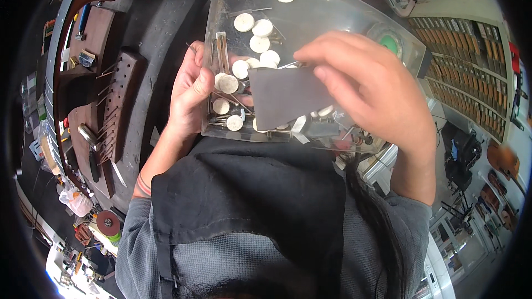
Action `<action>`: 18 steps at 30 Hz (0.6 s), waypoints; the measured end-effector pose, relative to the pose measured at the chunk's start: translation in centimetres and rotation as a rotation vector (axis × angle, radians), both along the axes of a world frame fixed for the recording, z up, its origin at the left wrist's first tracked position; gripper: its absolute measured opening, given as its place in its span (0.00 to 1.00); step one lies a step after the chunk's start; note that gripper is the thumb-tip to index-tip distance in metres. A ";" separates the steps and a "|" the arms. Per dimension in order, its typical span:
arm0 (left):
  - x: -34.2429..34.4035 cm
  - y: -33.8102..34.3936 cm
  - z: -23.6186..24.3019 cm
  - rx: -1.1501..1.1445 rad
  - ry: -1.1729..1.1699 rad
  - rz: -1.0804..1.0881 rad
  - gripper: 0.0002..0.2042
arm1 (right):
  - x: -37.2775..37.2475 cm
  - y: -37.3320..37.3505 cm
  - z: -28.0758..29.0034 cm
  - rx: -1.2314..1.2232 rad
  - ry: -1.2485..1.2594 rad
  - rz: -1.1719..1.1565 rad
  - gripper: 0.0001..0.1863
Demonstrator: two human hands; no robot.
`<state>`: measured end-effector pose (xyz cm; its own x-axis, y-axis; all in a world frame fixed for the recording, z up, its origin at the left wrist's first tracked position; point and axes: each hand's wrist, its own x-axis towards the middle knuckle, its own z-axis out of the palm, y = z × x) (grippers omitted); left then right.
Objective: The person grinds a small metal fret on a bench grinder, then installs it into a slot on a guitar neck. They use a hammer and a metal punch to seat the fret, followed by applying glue to the fret slot. The person then selects a small white circular inlay from a parts box and grinds it on the bench grinder.
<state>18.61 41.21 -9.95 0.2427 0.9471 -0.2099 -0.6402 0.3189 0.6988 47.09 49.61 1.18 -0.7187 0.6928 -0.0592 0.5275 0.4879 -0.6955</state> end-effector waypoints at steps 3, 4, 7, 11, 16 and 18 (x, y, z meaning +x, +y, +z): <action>0.1 0.0 0.2 -0.008 0.016 0.006 0.21 | 0.5 0.1 -0.1 0.019 0.025 -0.035 0.13; 0.1 -0.1 0.3 -0.011 0.023 0.009 0.22 | 0.7 0.2 -0.1 0.033 0.037 -0.052 0.13; 0.1 -0.1 0.2 -0.012 0.019 0.019 0.22 | 1.5 0.8 0.3 0.075 0.050 -0.127 0.11; 0.1 -0.2 0.3 -0.002 0.034 0.026 0.22 | 3.5 1.4 0.5 0.191 0.117 -0.292 0.09; 0.5 -0.1 0.6 0.001 0.032 0.036 0.22 | 8.6 0.6 -2.0 0.349 0.203 -0.636 0.14; 0.5 -0.2 0.1 0.011 0.033 0.036 0.22 | 10.3 -0.4 -4.1 0.270 0.298 -0.817 0.17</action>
